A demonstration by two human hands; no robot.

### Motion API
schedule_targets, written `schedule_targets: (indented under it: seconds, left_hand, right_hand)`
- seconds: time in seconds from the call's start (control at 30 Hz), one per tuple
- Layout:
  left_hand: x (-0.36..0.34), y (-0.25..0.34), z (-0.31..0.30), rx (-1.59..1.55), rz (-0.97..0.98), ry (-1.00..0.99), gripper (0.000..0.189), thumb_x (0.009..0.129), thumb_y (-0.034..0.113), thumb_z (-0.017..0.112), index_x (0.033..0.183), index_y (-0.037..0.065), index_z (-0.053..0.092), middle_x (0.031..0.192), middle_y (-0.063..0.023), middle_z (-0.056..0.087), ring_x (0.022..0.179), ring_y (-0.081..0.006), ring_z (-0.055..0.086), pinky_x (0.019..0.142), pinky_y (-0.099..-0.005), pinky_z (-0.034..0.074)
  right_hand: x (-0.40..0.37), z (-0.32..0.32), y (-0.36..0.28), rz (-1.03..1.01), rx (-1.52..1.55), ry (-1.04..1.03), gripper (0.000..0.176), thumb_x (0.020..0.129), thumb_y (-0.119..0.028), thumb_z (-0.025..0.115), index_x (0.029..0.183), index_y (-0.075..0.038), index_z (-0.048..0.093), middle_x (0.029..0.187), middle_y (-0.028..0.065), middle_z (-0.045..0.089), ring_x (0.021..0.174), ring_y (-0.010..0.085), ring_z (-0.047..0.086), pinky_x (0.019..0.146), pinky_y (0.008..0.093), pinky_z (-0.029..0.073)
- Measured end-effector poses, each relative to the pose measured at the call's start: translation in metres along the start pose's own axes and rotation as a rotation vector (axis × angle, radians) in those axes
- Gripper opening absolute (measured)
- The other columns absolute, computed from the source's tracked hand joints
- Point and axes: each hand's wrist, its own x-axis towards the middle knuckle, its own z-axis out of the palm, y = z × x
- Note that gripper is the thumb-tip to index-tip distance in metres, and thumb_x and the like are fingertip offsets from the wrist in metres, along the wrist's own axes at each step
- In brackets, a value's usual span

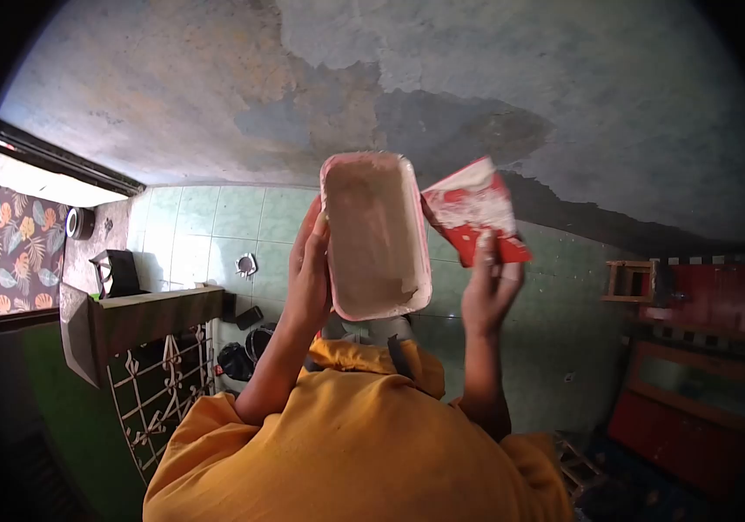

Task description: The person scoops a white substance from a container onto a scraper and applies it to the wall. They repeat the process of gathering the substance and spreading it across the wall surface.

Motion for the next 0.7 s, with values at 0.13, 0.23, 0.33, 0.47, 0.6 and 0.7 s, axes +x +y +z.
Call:
schedule_targets:
  seconds: [0.13, 0.23, 0.33, 0.47, 0.6, 0.7]
  left_hand:
    - [0.000, 0.030, -0.020, 0.045, 0.047, -0.012, 0.069, 0.108, 0.029, 0.050, 0.160, -0.003, 0.017, 0.159, -0.0155, 0.036, 0.145, -0.0214, 0.037, 0.118, -0.0350, 0.031]
    - [0.026, 0.039, -0.034, 0.126, 0.170, -0.021, 0.069, 0.108, 0.026, 0.051, 0.160, -0.002, 0.016, 0.157, -0.0148, 0.038, 0.133, -0.0176, 0.047, 0.109, -0.0314, 0.038]
    - [0.043, 0.049, -0.056, 0.200, 0.210, -0.052, 0.070, 0.107, 0.024, 0.053, 0.161, -0.001, 0.015, 0.154, -0.0135, 0.042, 0.108, -0.0100, 0.055, 0.092, -0.0251, 0.045]
    - [0.051, 0.071, -0.075, 0.285, 0.188, -0.101, 0.073, 0.104, 0.020, 0.057, 0.161, -0.001, 0.015, 0.143, -0.0116, 0.050, 0.090, -0.0045, 0.053, 0.080, -0.0215, 0.045]
    - [0.056, 0.077, -0.078, 0.417, 0.236, -0.088, 0.076, 0.103, 0.020, 0.060, 0.160, -0.004, 0.016, 0.143, -0.0145, 0.048, 0.116, -0.0167, 0.056, 0.098, -0.0291, 0.046]
    - [0.055, 0.081, -0.077, 0.387, 0.186, -0.093, 0.080, 0.101, 0.021, 0.064, 0.159, -0.007, 0.016, 0.152, -0.0201, 0.037, 0.131, -0.0216, 0.047, 0.107, -0.0330, 0.040]
  right_hand:
    - [0.021, 0.036, -0.068, -0.210, -0.220, 0.049, 0.018, 0.102, -0.010, 0.060, 0.111, 0.006, 0.058, 0.100, 0.0052, 0.062, 0.089, 0.0113, 0.057, 0.083, 0.0276, 0.050]
    - [0.035, 0.063, -0.096, -0.267, -0.470, -0.091, 0.019, 0.100, -0.011, 0.063, 0.111, 0.003, 0.058, 0.095, 0.0089, 0.065, 0.084, 0.0161, 0.062, 0.077, 0.0305, 0.051]
    - [0.034, 0.106, -0.105, -0.272, -0.689, -0.199, 0.022, 0.097, -0.014, 0.066, 0.114, -0.003, 0.058, 0.094, 0.0177, 0.069, 0.081, 0.0359, 0.070, 0.070, 0.0389, 0.054]
    - [0.033, 0.151, -0.099, -0.315, -0.833, -0.238, 0.024, 0.097, -0.015, 0.063, 0.117, -0.003, 0.056, 0.097, 0.0185, 0.069, 0.086, 0.0383, 0.069, 0.070, 0.0426, 0.055]
    - [0.028, 0.169, -0.085, -0.333, -0.926, -0.258, 0.024, 0.098, -0.013, 0.062, 0.118, -0.001, 0.055, 0.097, 0.0190, 0.069, 0.087, 0.0387, 0.070, 0.069, 0.0430, 0.055]
    - [0.023, 0.165, -0.087, -0.256, -0.834, -0.180, 0.029, 0.099, -0.016, 0.063, 0.122, -0.002, 0.056, 0.100, 0.0213, 0.070, 0.090, 0.0400, 0.070, 0.075, 0.0442, 0.055]
